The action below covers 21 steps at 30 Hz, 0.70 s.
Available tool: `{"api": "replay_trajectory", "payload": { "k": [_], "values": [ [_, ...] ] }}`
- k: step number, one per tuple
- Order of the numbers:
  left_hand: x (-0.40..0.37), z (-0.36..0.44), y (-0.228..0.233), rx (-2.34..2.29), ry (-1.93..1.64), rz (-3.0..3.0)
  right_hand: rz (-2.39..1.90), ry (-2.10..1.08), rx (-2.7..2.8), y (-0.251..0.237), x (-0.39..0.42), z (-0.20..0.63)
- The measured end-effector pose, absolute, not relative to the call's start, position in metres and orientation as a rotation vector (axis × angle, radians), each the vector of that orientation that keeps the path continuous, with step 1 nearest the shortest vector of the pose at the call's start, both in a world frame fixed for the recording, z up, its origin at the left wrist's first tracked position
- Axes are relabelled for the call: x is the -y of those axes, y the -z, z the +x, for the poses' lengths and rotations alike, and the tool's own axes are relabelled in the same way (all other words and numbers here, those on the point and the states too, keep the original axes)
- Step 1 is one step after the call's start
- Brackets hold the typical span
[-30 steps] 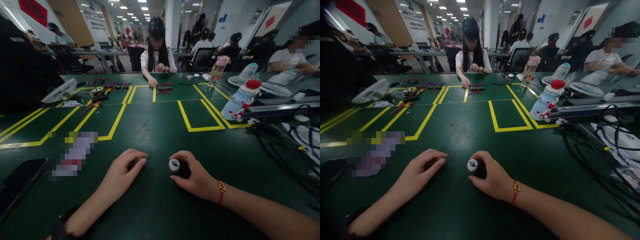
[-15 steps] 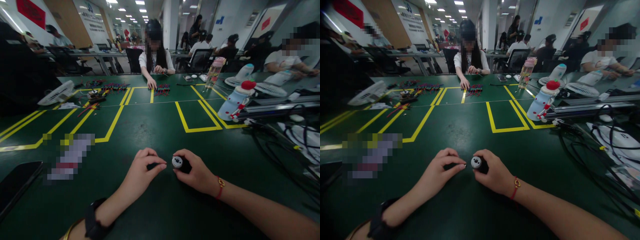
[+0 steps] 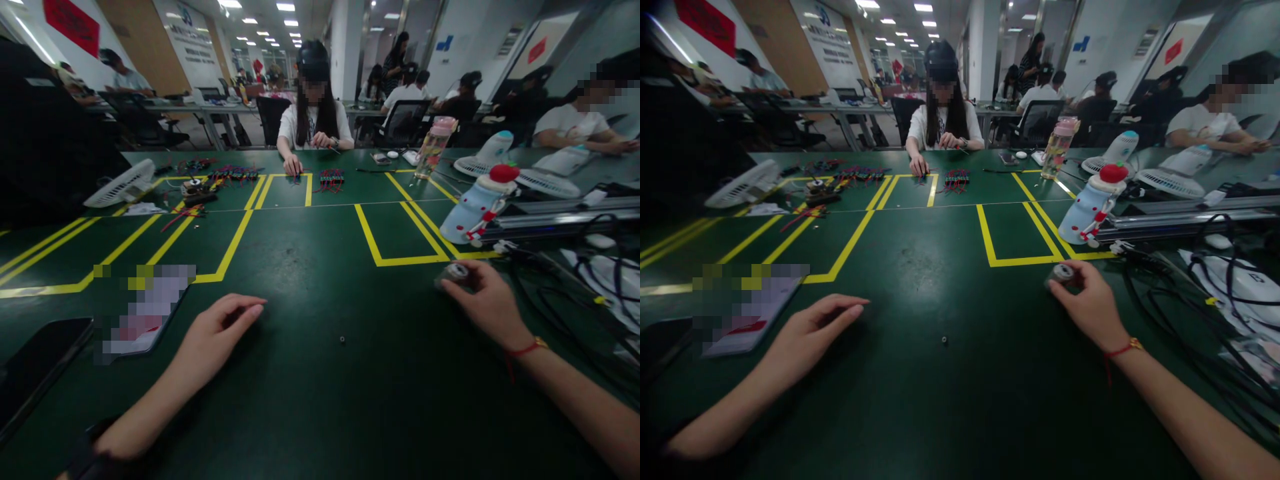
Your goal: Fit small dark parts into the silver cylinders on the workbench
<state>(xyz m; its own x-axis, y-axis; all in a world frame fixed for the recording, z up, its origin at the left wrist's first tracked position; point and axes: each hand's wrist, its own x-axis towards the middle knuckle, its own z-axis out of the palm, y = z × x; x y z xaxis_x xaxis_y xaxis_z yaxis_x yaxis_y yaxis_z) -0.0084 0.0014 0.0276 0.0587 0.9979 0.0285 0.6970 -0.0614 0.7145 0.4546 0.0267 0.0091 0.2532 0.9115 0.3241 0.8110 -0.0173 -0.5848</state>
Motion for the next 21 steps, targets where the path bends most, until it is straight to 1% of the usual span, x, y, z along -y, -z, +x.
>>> {"api": "replay_trajectory", "payload": {
  "k": [3,5,7,9,10,12,14,15,17,19,21],
  "values": [
    [-0.005,-0.038,-0.021,-1.847,-0.782,1.666,-1.99,-0.033,1.464,-0.008,-0.03,0.506],
    [-0.006,-0.043,-0.016,-1.879,-0.791,1.619,-2.007,0.036,1.461,-0.009,-0.028,0.52],
    [-0.007,-0.04,-0.013,-1.883,-0.79,1.616,-1.987,0.159,1.477,-0.012,-0.025,0.515],
    [-0.007,-0.034,-0.01,-1.888,-0.782,1.621,-1.927,0.28,1.533,-0.016,-0.021,0.491],
    [-0.008,-0.032,-0.01,-1.892,-0.776,1.624,-1.865,0.293,1.626,-0.018,-0.017,0.472],
    [-0.008,-0.03,-0.009,-1.9,-0.766,1.634,-1.67,0.169,1.942,-0.021,-0.008,0.425],
    [-0.008,-0.03,-0.008,-1.909,-0.758,1.652,-1.445,-0.153,2.253,-0.022,0.003,0.373],
    [-0.007,-0.031,-0.008,-1.912,-0.753,1.663,-1.383,-0.287,2.328,-0.022,0.007,0.349],
    [-0.007,-0.032,-0.008,-1.915,-0.74,1.687,-1.277,-0.454,2.43,-0.022,0.012,0.315],
    [-0.006,-0.034,-0.007,-1.912,-0.728,1.706,-1.232,-0.503,2.465,-0.022,0.009,0.303],
    [-0.005,-0.034,-0.006,-1.905,-0.722,1.719,-1.268,-0.444,2.43,-0.025,0.001,0.315]
  ]
}}
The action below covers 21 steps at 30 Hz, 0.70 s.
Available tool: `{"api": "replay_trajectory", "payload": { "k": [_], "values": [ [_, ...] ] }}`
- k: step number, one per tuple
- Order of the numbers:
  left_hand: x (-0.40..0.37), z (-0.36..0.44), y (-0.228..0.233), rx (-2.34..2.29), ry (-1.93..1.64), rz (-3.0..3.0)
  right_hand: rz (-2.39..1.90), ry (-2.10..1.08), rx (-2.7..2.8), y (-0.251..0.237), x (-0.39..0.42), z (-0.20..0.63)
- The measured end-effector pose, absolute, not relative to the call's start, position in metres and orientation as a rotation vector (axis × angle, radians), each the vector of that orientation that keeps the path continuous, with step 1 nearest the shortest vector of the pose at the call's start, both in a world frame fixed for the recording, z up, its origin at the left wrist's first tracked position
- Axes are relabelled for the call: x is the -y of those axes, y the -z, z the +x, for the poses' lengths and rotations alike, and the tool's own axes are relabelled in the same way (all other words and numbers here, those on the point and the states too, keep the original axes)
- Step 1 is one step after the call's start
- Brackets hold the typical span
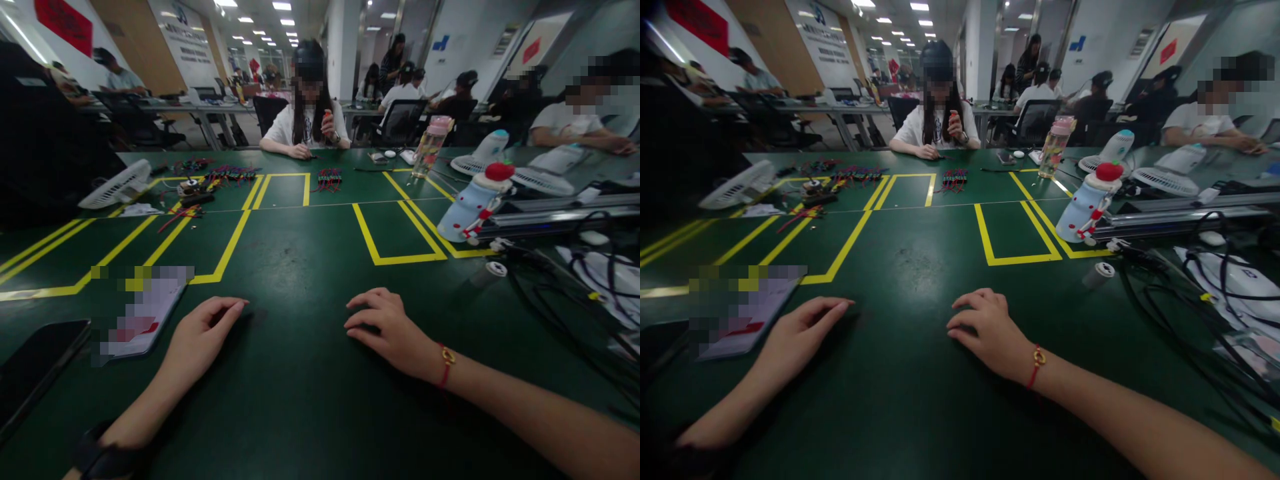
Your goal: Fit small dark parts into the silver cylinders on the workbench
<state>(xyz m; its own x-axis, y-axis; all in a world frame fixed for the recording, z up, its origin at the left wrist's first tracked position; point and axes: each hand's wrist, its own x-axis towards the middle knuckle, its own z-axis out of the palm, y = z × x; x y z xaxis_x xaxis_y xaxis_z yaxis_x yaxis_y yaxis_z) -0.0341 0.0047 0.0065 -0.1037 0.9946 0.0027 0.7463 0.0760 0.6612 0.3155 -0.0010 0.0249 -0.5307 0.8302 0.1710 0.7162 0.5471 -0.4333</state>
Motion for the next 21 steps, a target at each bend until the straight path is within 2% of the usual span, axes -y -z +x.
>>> {"api": "replay_trajectory", "payload": {
  "k": [5,9,14,21],
  "values": [
    [-0.005,-0.031,-0.006,-1.882,-0.72,1.738,-1.622,0.244,2.069,-0.04,-0.026,0.418],
    [-0.005,-0.031,-0.006,-1.878,-0.711,1.751,-1.892,0.471,1.798,-0.046,-0.031,0.498],
    [-0.004,-0.033,-0.005,-1.882,-0.679,1.762,-2.193,0.413,1.665,-0.038,-0.029,0.54],
    [-0.005,-0.035,-0.003,-1.897,-0.667,1.783,-2.262,0.243,1.577,-0.034,-0.032,0.539]
  ]
}}
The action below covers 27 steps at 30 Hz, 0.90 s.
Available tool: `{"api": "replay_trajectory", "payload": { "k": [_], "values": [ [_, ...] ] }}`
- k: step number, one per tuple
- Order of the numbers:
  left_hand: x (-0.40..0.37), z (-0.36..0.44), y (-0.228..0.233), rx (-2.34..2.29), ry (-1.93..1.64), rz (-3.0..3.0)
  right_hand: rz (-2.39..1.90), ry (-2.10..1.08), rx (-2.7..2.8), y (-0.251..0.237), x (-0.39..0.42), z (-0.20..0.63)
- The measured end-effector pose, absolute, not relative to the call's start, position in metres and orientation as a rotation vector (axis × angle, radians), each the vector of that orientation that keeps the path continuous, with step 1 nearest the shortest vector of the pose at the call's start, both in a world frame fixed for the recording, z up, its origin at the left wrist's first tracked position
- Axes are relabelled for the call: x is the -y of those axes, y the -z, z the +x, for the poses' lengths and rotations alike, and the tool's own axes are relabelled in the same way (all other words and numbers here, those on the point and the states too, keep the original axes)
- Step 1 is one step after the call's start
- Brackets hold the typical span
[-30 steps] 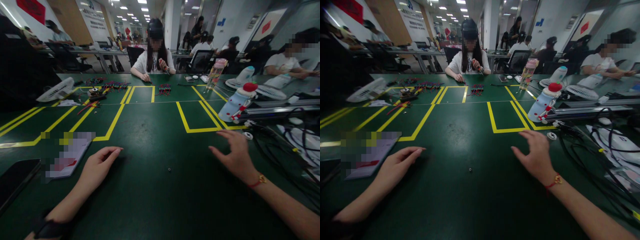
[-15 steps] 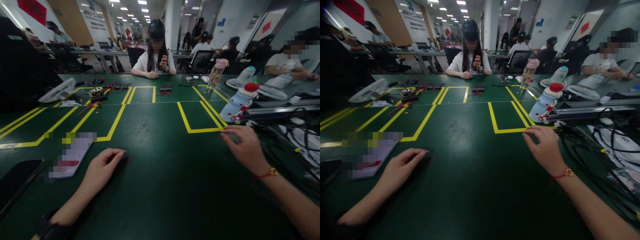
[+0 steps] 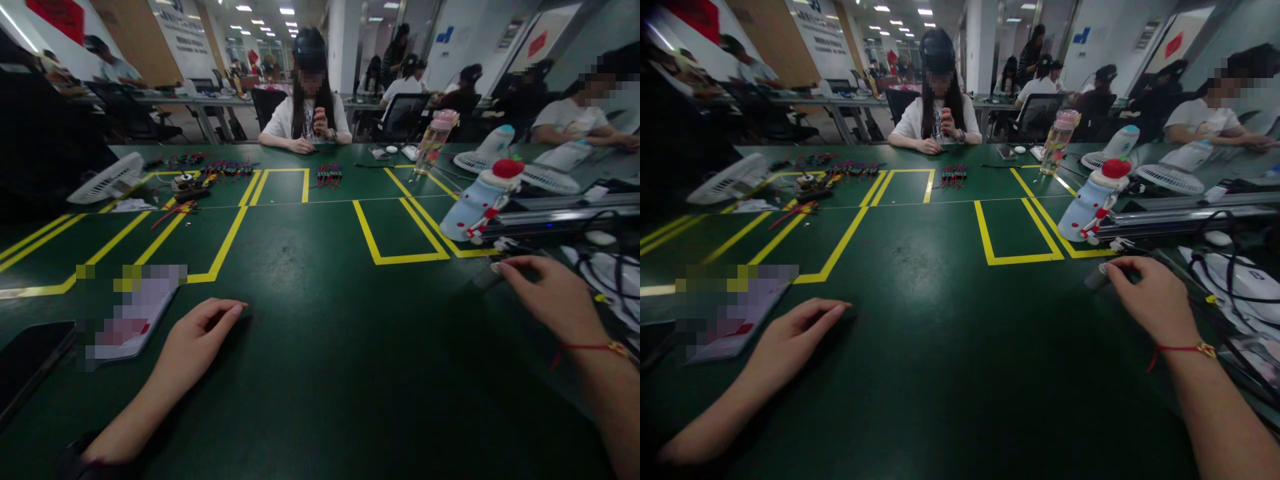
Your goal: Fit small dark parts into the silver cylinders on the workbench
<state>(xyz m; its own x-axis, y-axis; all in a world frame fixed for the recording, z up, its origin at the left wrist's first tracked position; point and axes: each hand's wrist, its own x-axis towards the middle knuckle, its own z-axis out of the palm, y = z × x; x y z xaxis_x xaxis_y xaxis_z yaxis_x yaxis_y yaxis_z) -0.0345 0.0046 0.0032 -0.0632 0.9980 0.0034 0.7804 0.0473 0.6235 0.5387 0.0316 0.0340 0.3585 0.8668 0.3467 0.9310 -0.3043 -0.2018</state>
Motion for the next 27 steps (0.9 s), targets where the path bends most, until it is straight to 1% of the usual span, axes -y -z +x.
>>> {"api": "replay_trajectory", "payload": {
  "k": [6,12,17,23,27],
  "values": [
    [-0.004,-0.035,-0.002,-1.891,-0.67,1.791,-2.267,0.122,1.406,-0.034,-0.03,0.538],
    [-0.004,-0.037,0.0,-1.863,-0.655,1.779,-2.199,-0.119,1.286,-0.037,-0.028,0.534],
    [-0.004,-0.036,-0.001,-1.857,-0.664,1.788,-2.159,-0.251,1.298,-0.037,-0.025,0.532],
    [-0.003,-0.035,-0.003,-1.865,-0.673,1.817,-2.113,-0.208,1.336,-0.035,-0.025,0.53],
    [-0.004,-0.035,-0.002,-1.859,-0.668,1.837,-1.912,-0.131,1.402,-0.033,-0.021,0.505]
  ]
}}
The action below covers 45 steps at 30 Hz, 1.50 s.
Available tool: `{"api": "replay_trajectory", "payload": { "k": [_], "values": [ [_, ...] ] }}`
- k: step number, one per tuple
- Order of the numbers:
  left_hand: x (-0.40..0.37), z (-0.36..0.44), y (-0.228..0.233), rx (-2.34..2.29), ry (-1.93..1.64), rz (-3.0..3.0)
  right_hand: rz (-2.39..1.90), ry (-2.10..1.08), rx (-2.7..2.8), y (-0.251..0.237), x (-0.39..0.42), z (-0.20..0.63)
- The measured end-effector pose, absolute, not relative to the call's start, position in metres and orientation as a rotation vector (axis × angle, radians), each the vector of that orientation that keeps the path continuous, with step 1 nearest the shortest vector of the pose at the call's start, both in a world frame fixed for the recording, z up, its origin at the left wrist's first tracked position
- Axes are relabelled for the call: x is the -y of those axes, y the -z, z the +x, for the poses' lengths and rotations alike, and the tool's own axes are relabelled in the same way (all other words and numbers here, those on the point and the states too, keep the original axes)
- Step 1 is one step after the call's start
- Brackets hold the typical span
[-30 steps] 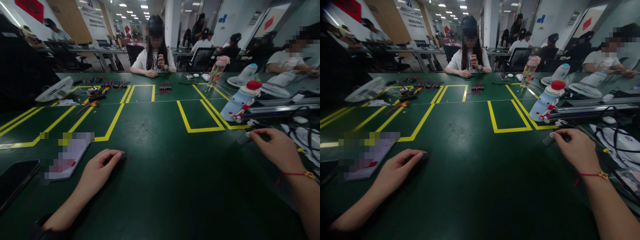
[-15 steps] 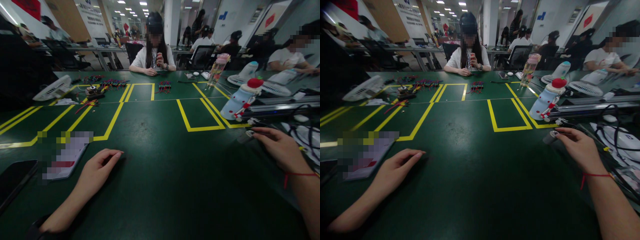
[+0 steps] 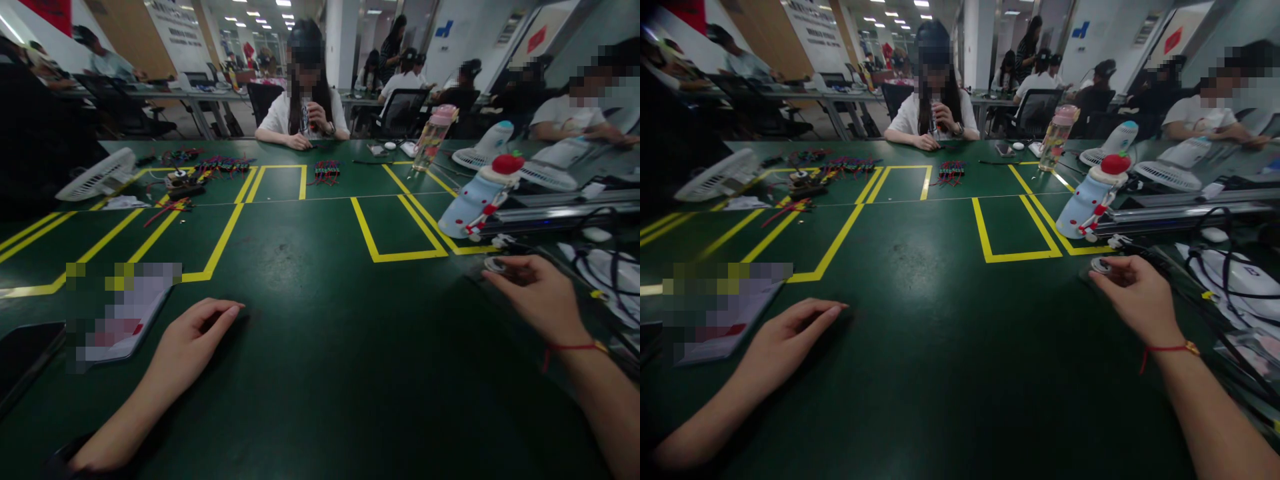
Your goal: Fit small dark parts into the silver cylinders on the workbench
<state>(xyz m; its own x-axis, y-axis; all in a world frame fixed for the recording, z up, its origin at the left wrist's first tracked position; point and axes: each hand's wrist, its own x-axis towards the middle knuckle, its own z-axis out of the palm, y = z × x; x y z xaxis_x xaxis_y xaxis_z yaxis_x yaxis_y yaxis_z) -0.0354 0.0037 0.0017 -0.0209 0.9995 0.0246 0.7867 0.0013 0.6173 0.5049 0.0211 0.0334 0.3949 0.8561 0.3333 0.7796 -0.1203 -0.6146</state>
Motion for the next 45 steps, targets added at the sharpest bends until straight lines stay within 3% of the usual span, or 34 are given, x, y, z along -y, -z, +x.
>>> {"api": "replay_trajectory", "payload": {
  "k": [10,16,20,25,45],
  "values": [
    [-0.003,-0.033,-0.003,-1.847,-0.663,1.832,-0.957,-0.71,2.065,-0.02,0.014,0.325],
    [0.001,-0.008,-0.016,-1.807,-0.7,1.86,-0.972,-0.881,2.084,-0.012,0.016,0.306],
    [0.01,0.049,-0.041,-1.448,-0.721,2.026,-1.088,-1.009,1.999,-0.006,0.017,0.306],
    [0.01,0.099,-0.056,-1.153,-0.76,2.116,-1.098,-0.955,2.009,-0.001,0.017,0.305],
    [0.005,0.09,-0.034,-1.33,-0.785,1.962,-1.044,-0.775,2.098,-0.011,0.013,0.311]
  ]
}}
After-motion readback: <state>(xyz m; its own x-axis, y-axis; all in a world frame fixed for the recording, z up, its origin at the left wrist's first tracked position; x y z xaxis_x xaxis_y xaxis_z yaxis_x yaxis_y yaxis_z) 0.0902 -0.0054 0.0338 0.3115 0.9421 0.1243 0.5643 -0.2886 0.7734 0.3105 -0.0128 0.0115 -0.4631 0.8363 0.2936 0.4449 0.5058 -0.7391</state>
